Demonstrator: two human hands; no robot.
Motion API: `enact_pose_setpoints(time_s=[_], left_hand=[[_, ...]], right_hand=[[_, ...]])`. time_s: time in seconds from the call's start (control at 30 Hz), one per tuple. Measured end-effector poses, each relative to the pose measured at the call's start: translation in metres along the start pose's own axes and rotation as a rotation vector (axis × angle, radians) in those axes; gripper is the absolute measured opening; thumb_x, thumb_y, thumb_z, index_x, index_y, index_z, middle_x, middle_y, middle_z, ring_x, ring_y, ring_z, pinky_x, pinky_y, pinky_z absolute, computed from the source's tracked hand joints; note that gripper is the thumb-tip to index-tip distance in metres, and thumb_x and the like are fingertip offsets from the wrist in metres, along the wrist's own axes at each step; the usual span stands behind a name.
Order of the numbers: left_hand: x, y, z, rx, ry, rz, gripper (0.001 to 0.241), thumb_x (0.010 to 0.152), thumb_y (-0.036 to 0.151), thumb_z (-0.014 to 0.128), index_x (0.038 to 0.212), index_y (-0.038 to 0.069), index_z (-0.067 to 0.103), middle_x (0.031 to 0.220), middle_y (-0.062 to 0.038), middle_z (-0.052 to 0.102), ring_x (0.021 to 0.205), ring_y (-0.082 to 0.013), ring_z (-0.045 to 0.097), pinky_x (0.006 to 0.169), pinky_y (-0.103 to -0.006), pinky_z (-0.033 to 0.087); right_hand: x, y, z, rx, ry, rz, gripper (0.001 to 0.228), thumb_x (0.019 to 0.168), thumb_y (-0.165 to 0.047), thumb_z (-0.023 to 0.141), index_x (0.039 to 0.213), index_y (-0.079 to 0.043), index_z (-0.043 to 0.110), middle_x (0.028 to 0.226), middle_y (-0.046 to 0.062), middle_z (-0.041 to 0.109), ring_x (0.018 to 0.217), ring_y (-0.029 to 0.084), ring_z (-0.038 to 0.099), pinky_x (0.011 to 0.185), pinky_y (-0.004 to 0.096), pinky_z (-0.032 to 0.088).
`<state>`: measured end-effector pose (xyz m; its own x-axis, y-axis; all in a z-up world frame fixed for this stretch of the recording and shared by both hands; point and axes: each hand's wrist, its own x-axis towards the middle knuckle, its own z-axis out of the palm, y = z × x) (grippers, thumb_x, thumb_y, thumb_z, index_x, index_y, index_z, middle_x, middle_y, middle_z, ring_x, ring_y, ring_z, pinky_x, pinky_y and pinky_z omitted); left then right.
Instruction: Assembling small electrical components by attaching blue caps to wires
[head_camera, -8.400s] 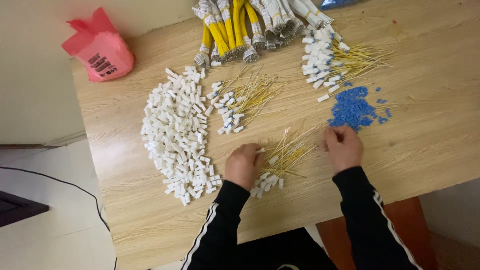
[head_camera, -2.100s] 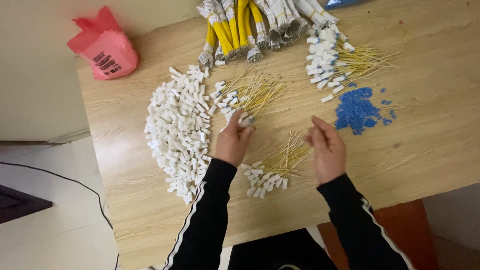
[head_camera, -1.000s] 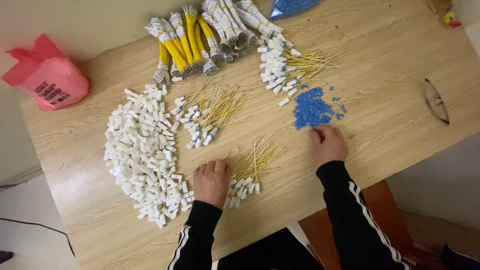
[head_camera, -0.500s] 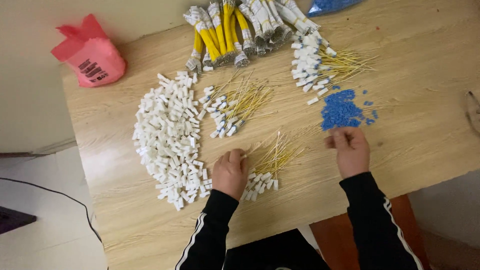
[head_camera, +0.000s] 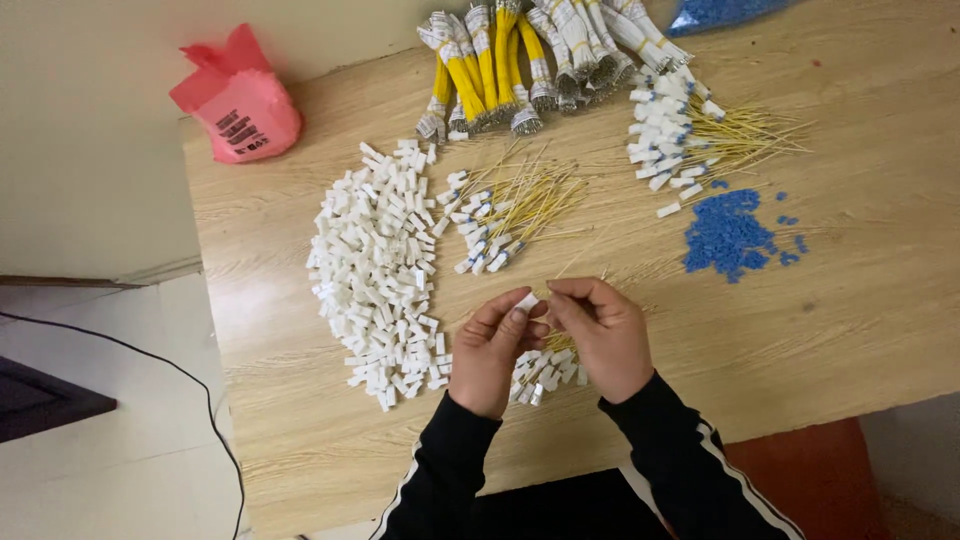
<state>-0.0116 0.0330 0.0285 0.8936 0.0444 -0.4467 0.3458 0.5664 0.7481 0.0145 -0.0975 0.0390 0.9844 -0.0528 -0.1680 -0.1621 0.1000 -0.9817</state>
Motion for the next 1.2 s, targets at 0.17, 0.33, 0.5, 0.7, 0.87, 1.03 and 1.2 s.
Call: enact_pose_setpoints(time_s=[0.17, 0.33, 0.5, 0.7, 0.87, 1.03, 1.2], left_hand=[[-0.002, -0.003, 0.001, 0.109, 0.018, 0.103, 0.029, 0.09, 0.008, 0.064, 0.118, -0.002, 0.065, 0.097, -0.018, 0.073, 0.078, -0.0168, 0.069, 0.066, -0.0257, 0.058], [0.006, -0.017, -0.006, 0.125, 0.021, 0.158, 0.029, 0.089, 0.008, 0.067, 0.116, -0.002, 0.068, 0.093, -0.015, 0.072, 0.078, -0.0151, 0.066, 0.067, -0.0255, 0.057], [0.007, -0.01, 0.002, 0.117, 0.071, 0.162, 0.026, 0.09, 0.005, 0.064, 0.114, -0.003, 0.068, 0.092, -0.015, 0.072, 0.076, -0.0156, 0.067, 0.069, -0.0271, 0.059], [0.018, -0.022, -0.001, 0.068, 0.092, 0.14, 0.026, 0.092, 0.005, 0.061, 0.114, -0.005, 0.066, 0.094, -0.014, 0.072, 0.075, -0.0144, 0.068, 0.069, -0.0277, 0.06], [0.014, -0.015, 0.003, 0.118, 0.115, 0.135, 0.023, 0.091, 0.005, 0.062, 0.112, -0.005, 0.068, 0.088, -0.015, 0.072, 0.073, -0.0155, 0.067, 0.066, -0.0298, 0.06], [0.015, -0.025, -0.002, -0.046, 0.104, 0.041, 0.024, 0.092, 0.005, 0.061, 0.112, -0.008, 0.066, 0.085, -0.018, 0.07, 0.07, -0.0212, 0.069, 0.063, -0.0303, 0.061], [0.017, -0.023, -0.004, -0.195, 0.085, -0.048, 0.023, 0.093, 0.009, 0.06, 0.112, -0.003, 0.067, 0.083, -0.015, 0.069, 0.069, -0.0205, 0.069, 0.062, -0.0291, 0.06]], right_hand=[[0.004, -0.007, 0.009, 0.01, -0.014, -0.088, 0.013, 0.088, -0.002, 0.069, 0.099, 0.003, 0.071, 0.076, 0.013, 0.067, 0.072, 0.013, 0.061, 0.065, 0.029, 0.054], [0.002, -0.011, 0.011, 0.011, -0.05, -0.118, 0.011, 0.088, -0.003, 0.068, 0.097, 0.004, 0.071, 0.078, 0.014, 0.065, 0.075, 0.016, 0.062, 0.069, 0.033, 0.054], [0.004, -0.019, 0.009, -0.194, -0.065, -0.307, 0.018, 0.089, 0.0, 0.064, 0.106, 0.004, 0.07, 0.085, 0.017, 0.065, 0.076, 0.02, 0.066, 0.065, 0.032, 0.053], [-0.002, 0.003, 0.012, -0.08, -0.065, -0.283, 0.023, 0.092, 0.003, 0.056, 0.113, 0.006, 0.066, 0.091, 0.017, 0.061, 0.079, 0.02, 0.064, 0.07, 0.035, 0.055], [-0.004, 0.009, 0.013, -0.141, -0.028, -0.271, 0.023, 0.09, 0.004, 0.059, 0.111, 0.005, 0.067, 0.093, 0.016, 0.061, 0.077, 0.021, 0.065, 0.061, 0.032, 0.056], [-0.001, 0.012, 0.009, -0.113, -0.031, -0.216, 0.02, 0.09, 0.003, 0.06, 0.108, 0.004, 0.068, 0.09, 0.014, 0.061, 0.071, 0.017, 0.062, 0.057, 0.029, 0.056], [-0.001, 0.003, 0.011, -0.095, -0.026, -0.272, 0.018, 0.091, -0.001, 0.061, 0.107, 0.003, 0.068, 0.09, 0.013, 0.062, 0.066, 0.016, 0.064, 0.052, 0.026, 0.058]])
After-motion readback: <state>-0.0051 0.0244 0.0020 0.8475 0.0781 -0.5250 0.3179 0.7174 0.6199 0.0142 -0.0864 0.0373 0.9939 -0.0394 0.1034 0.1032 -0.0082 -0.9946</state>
